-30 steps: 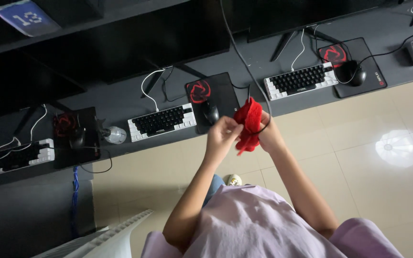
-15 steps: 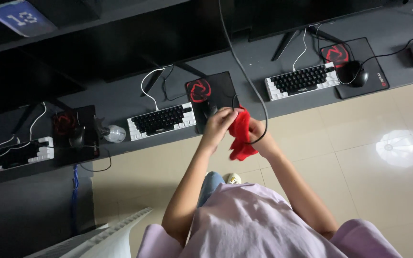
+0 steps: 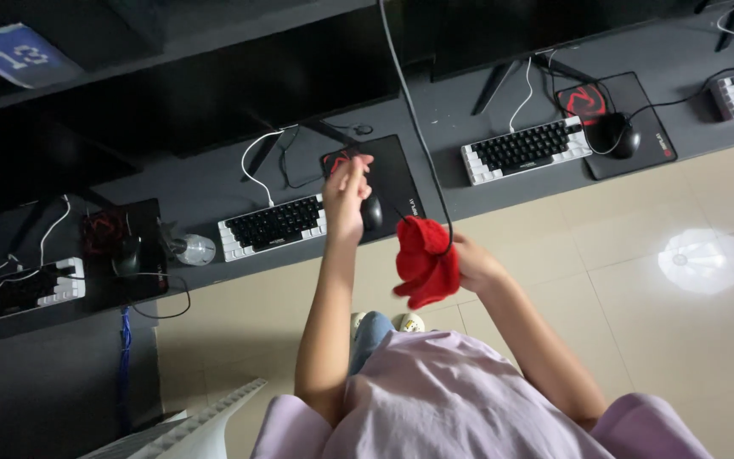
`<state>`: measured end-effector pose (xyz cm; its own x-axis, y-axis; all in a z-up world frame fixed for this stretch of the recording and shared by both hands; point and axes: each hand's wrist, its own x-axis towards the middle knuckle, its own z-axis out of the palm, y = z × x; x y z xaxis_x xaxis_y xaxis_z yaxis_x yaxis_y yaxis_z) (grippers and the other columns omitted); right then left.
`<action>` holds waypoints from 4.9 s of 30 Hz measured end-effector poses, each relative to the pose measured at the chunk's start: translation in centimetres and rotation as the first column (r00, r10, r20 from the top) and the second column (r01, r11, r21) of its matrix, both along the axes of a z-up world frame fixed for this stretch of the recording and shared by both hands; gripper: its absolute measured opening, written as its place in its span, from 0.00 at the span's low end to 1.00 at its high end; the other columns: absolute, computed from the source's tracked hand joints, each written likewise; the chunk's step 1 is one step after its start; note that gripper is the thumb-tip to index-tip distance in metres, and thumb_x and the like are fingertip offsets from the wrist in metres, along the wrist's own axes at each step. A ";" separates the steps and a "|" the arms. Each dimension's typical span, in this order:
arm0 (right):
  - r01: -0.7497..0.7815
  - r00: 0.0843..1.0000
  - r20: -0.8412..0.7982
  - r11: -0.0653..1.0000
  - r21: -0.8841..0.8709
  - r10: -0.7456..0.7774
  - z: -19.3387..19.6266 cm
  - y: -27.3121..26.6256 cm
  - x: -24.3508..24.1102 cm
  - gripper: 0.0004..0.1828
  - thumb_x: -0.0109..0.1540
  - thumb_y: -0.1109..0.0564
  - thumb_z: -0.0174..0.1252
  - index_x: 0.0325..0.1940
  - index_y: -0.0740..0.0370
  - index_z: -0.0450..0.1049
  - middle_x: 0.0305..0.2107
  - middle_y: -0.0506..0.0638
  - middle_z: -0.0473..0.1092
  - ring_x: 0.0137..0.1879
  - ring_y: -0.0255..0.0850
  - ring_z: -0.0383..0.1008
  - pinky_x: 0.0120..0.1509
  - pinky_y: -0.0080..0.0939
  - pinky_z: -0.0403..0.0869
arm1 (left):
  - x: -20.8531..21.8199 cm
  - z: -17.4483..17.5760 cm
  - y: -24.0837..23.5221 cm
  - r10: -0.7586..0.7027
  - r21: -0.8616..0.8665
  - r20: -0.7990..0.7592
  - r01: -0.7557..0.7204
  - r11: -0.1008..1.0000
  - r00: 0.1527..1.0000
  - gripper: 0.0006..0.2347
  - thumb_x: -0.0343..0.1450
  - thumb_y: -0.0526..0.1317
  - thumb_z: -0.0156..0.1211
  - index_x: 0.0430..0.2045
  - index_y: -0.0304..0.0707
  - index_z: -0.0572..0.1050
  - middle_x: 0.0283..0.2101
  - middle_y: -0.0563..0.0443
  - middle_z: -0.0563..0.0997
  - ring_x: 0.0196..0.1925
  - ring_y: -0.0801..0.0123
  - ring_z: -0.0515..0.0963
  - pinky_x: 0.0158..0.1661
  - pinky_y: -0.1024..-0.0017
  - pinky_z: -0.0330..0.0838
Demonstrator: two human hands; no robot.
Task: The person sprays a red cloth with a cleaning solution and wipes a computer mouse, keyboard, and mousepad on a desk. They then pick up a pair of headphones and wipe them with the cloth.
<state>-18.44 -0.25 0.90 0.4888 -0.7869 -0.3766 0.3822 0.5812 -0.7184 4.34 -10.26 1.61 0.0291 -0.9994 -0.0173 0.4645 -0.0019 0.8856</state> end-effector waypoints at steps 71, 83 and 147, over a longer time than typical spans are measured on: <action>0.269 0.921 0.055 0.529 -0.805 -0.386 24.7 -9.1 8.8 0.10 0.67 0.65 0.55 0.53 0.67 0.74 0.44 0.45 0.72 0.49 0.31 0.73 0.53 0.30 0.73 | -0.6 3.9 9.9 0.369 -0.551 0.522 -0.026 0.834 0.769 0.10 0.82 0.38 0.46 0.46 0.30 0.74 0.28 0.45 0.77 0.30 0.68 0.76 0.32 0.69 0.70; 0.276 0.892 -0.010 0.561 -0.781 -0.452 25.8 -13.4 7.6 0.10 0.69 0.60 0.56 0.52 0.67 0.76 0.39 0.45 0.76 0.43 0.29 0.74 0.48 0.31 0.75 | 1.2 19.4 1.6 0.144 -0.543 0.476 0.161 0.824 0.868 0.08 0.81 0.39 0.53 0.39 0.31 0.73 0.25 0.58 0.70 0.28 0.82 0.66 0.29 0.78 0.61; -0.429 0.824 -0.444 0.125 -0.895 -0.352 14.2 -1.1 -2.7 0.43 0.51 0.55 0.64 0.69 0.64 0.61 0.68 0.63 0.60 0.77 0.59 0.53 0.79 0.65 0.50 | -11.5 2.3 10.2 0.105 0.027 -0.255 -0.101 0.994 0.961 0.30 0.77 0.59 0.42 0.72 0.42 0.56 0.69 0.51 0.68 0.69 0.63 0.69 0.66 0.63 0.64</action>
